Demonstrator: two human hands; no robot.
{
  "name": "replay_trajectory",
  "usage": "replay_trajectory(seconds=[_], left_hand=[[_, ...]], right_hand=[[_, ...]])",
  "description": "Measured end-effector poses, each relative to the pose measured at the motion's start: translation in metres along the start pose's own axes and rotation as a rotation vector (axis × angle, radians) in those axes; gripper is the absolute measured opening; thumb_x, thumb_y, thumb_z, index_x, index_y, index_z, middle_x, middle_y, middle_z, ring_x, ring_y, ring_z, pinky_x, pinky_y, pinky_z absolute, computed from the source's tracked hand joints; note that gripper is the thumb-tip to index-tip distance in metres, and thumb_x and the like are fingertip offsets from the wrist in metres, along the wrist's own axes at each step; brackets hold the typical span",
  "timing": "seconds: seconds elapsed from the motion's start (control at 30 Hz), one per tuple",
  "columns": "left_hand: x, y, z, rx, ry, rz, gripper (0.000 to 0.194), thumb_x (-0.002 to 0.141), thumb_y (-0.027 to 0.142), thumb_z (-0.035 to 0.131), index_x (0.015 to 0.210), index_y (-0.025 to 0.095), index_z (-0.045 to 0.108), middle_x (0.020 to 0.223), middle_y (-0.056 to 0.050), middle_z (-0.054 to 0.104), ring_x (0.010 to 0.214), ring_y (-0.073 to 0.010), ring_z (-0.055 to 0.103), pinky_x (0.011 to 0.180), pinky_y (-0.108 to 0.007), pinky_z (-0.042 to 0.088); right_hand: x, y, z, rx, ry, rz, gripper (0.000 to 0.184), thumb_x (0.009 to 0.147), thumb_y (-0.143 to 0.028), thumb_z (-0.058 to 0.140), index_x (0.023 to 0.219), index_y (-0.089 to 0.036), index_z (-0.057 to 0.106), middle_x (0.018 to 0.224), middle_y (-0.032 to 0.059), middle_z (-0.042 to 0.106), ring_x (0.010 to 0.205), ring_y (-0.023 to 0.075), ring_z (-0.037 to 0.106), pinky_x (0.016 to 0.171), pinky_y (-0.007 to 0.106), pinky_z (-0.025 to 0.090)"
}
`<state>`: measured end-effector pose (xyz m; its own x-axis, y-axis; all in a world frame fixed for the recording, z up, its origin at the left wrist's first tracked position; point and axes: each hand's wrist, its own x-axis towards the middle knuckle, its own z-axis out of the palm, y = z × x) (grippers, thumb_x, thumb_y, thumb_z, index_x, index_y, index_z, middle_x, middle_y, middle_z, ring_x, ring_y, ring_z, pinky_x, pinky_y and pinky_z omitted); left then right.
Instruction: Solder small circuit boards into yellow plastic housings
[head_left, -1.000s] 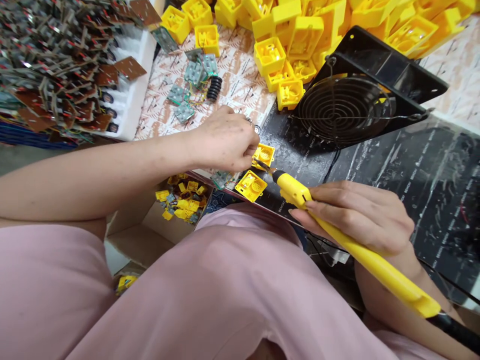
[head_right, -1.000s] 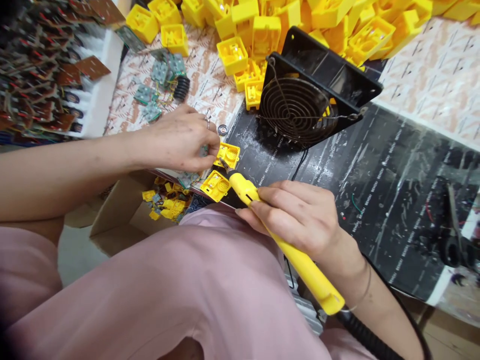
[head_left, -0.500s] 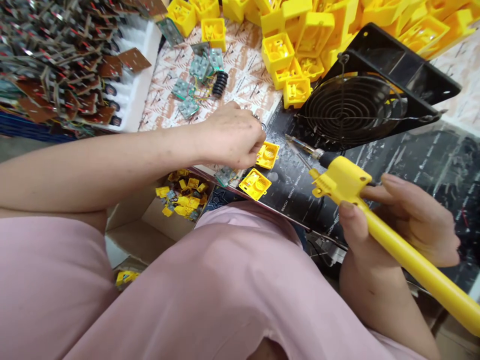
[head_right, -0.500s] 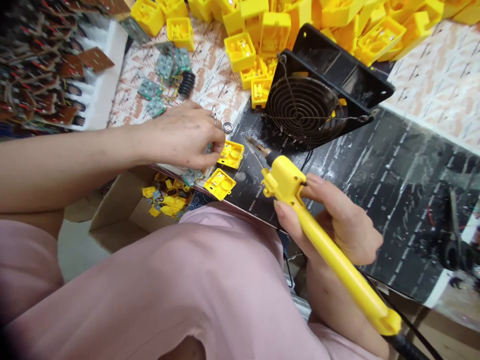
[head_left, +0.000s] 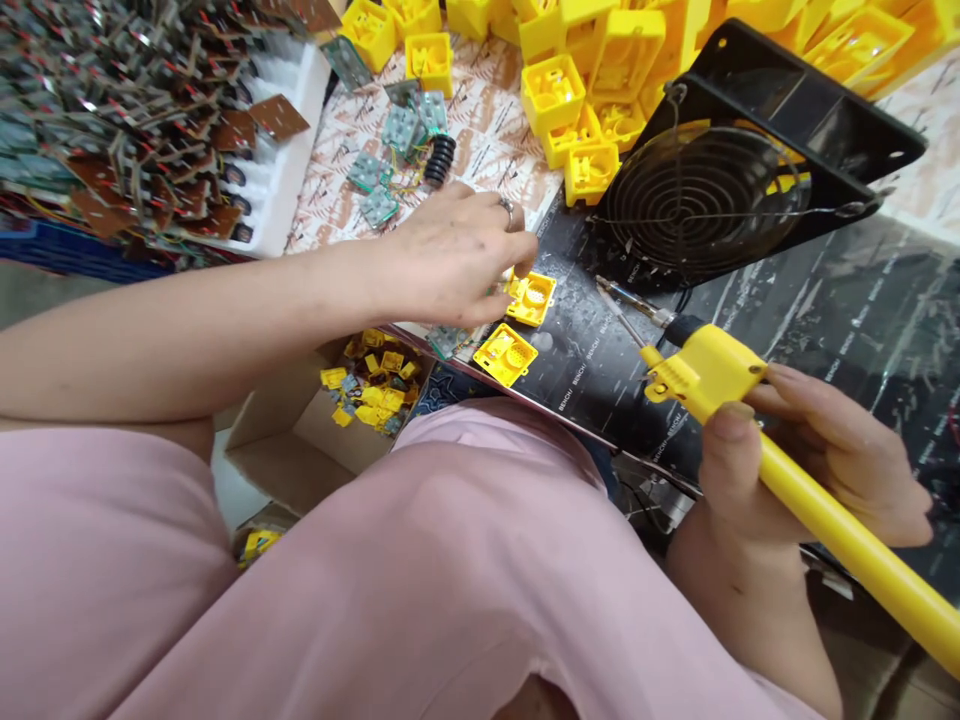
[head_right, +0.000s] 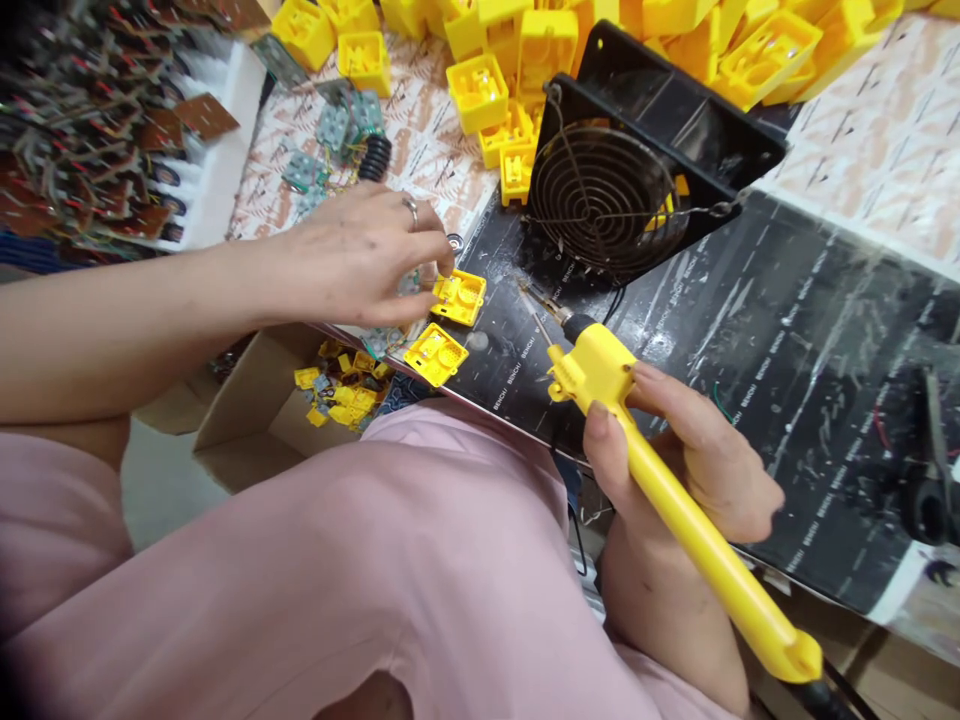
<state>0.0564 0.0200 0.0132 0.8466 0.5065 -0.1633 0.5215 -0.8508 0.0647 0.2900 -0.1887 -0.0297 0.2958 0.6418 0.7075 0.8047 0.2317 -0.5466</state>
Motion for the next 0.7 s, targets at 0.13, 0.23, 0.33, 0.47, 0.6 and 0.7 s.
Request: replay_trajectory(seconds=[0.13,0.23,0.33,0.47,0.6,0.7], left_hand=[[-0.013,-0.002,-0.001,-0.110,0.088,0.059,0.030,0.092,0.031,0.048,0.104,0.024,0.076,0.117,-0.007,0.073,0.113,-0.0296,0.067,0.098,-0.045,0.049],[-0.019,-0.005,0.005,-0.188,0.108,0.087,0.031,0.094,0.032,0.047,0.101,0.025,0.076,0.120,-0.005,0.073,0.114,-0.0293,0.068,0.102,-0.047,0.049],[-0.016,-0.005,0.012,-0.216,0.126,0.149,0.035,0.097,0.035,0.045,0.112,0.025,0.075,0.131,-0.006,0.070,0.122,-0.0298,0.066,0.108,-0.049,0.048],[-0.009,0.006,0.025,-0.213,0.107,0.356,0.049,0.095,0.056,0.054,0.128,0.022,0.069,0.156,-0.015,0.054,0.146,-0.0377,0.049,0.116,-0.055,0.043],[-0.033,0.009,0.035,-0.169,0.114,0.418,0.056,0.086,0.061,0.067,0.127,0.023,0.069,0.158,-0.016,0.052,0.148,-0.0413,0.043,0.116,-0.059,0.040],[-0.070,-0.007,0.026,-0.155,0.181,0.328,0.062,0.080,0.063,0.072,0.130,0.026,0.067,0.151,-0.013,0.059,0.144,-0.0395,0.047,0.114,-0.055,0.041]], right_hand=[[-0.003,0.001,-0.005,-0.030,0.015,0.019,0.044,0.076,-0.025,0.089,0.118,-0.029,0.079,0.093,0.0015,0.082,0.056,0.0105,0.063,0.044,0.023,0.039],[-0.006,0.003,-0.006,-0.081,0.030,0.039,0.040,0.078,-0.029,0.088,0.117,-0.027,0.079,0.089,0.0020,0.082,0.052,0.0087,0.059,0.043,0.022,0.038],[-0.007,0.004,-0.004,-0.057,0.069,0.047,0.040,0.079,-0.032,0.088,0.118,-0.026,0.079,0.087,0.0028,0.081,0.057,0.0108,0.065,0.049,0.022,0.045],[-0.006,0.000,0.004,0.011,0.213,0.054,0.033,0.080,-0.033,0.086,0.112,-0.027,0.080,0.086,0.0026,0.081,0.066,0.0136,0.070,0.058,0.024,0.053],[-0.006,-0.002,0.007,-0.006,0.237,0.054,0.032,0.080,-0.033,0.085,0.111,-0.027,0.081,0.083,0.0012,0.080,0.063,0.0147,0.070,0.055,0.026,0.053],[-0.007,0.003,0.004,-0.030,0.185,0.043,0.038,0.078,-0.029,0.086,0.114,-0.027,0.080,0.083,0.0018,0.080,0.059,0.0155,0.070,0.050,0.026,0.049]])
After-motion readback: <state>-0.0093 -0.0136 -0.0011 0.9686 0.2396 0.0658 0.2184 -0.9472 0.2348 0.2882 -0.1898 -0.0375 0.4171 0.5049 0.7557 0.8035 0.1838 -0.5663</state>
